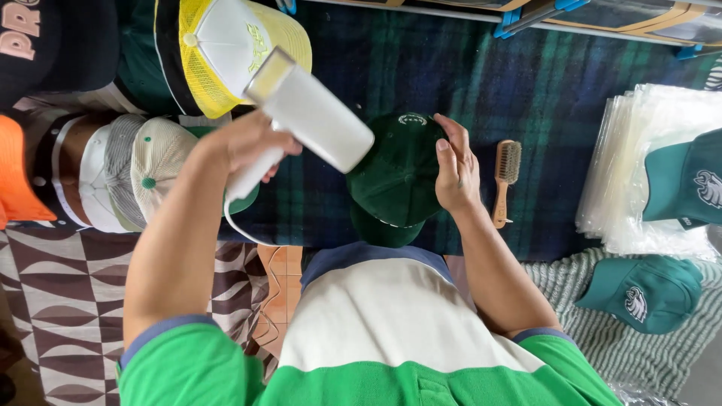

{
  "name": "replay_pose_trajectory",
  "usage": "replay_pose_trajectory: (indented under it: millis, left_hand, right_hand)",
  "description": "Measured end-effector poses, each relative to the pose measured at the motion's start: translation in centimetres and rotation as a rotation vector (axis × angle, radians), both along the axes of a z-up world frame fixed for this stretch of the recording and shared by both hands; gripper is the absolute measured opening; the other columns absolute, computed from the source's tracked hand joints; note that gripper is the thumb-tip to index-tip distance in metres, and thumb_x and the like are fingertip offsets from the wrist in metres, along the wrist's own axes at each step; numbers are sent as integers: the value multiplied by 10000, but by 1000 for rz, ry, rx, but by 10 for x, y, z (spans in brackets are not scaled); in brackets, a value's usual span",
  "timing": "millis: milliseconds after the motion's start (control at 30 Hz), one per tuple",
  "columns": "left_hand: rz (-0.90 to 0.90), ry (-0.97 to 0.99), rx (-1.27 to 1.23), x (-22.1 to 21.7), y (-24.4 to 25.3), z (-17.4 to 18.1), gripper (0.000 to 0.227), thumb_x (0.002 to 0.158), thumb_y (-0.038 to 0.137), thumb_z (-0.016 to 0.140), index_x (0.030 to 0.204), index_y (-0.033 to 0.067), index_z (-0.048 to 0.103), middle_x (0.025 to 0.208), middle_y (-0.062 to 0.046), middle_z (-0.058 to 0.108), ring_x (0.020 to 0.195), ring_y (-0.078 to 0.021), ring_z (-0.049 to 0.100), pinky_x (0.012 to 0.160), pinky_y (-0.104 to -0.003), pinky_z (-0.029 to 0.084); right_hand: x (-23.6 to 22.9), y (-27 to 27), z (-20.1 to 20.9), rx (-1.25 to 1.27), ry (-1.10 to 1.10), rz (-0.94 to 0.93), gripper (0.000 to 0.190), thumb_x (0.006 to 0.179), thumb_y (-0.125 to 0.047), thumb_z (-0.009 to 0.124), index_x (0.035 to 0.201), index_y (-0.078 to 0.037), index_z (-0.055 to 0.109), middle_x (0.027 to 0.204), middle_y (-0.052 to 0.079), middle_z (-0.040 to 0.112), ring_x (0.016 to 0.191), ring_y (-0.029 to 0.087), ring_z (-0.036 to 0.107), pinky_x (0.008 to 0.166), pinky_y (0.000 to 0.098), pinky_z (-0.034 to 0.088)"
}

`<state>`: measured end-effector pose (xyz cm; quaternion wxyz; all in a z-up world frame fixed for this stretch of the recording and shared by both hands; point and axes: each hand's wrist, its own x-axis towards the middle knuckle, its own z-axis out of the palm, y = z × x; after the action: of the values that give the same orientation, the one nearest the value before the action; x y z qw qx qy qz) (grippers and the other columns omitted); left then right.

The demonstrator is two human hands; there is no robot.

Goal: Cleaning and reshaping a green baseball cap using a wooden brush and a handheld steamer.

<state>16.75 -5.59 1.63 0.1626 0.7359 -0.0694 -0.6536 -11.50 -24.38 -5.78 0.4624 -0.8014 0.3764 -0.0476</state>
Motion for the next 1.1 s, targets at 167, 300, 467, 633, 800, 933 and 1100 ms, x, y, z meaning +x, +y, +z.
replay_pose_trajectory:
  millis: [167, 300, 467, 633, 800, 933, 1100]
  left_hand:
    - [-176, -352, -671, -38, 19, 10, 381, 729, 94, 701, 1098, 93, 607, 986, -32, 621, 931, -171, 547, 842, -330, 480]
    - [-574, -443, -213, -62, -35, 67, 376, 840, 384, 598, 1107, 126, 651, 1075, -168, 719, 980, -447, 669, 730, -532, 525]
    - [-656, -658, -503, -67, -97, 18, 537, 702, 544, 667, 1001, 113, 782, 770, -132, 740, 758, -414, 741, 611, -546, 610]
    - [-536, -296, -319, 8, -138, -14, 452, 727, 487, 768, 903, 73, 718, 678, -139, 683, 531, -331, 707, 441, -484, 614]
    - [-134, -95, -131, 31, -81, -20, 325, 755, 372, 762, 802, 70, 649, 612, -79, 583, 523, -247, 638, 488, -402, 591]
    - [13, 1, -113, 19, -22, -51, 385, 714, 436, 749, 700, 80, 602, 570, -88, 573, 534, -233, 648, 528, -392, 605]
    - [246, -34, -280, -20, 48, -50, 620, 743, 283, 746, 1248, -48, 606, 647, -157, 618, 492, -313, 638, 464, -483, 610]
  right_hand:
    - [-4, -1, -7, -21, -59, -12, 571, 1039, -510, 318, 1398, -106, 502, 1507, 140, 566, 1387, 385, 534, 1070, 513, 433]
    - [-5, 2, -12, -15, -140, -45, 553, 1054, -485, 361, 1386, -91, 561, 1482, 107, 582, 1420, 311, 509, 1129, 452, 409]
    - [-23, -5, -52, 51, -225, -188, 245, 1032, -284, 485, 1112, -169, 687, 1060, 65, 678, 1045, 236, 634, 967, 420, 484]
    - [-18, -3, -34, 39, -232, -160, 348, 1055, -285, 479, 1307, -144, 673, 1369, 135, 655, 1311, 330, 574, 1085, 473, 450]
    - [-10, 0, -25, 64, -188, -180, 382, 1044, -246, 469, 1368, -178, 661, 1398, 110, 645, 1348, 333, 553, 1128, 451, 429]
    - [-12, 1, -21, 101, -107, -181, 401, 1036, -315, 486, 1404, -265, 636, 1427, 71, 625, 1359, 331, 543, 1126, 464, 425]
    - [-9, 1, -21, 67, -143, -187, 363, 1056, -319, 507, 1380, -261, 661, 1399, 77, 650, 1301, 336, 593, 1084, 467, 454]
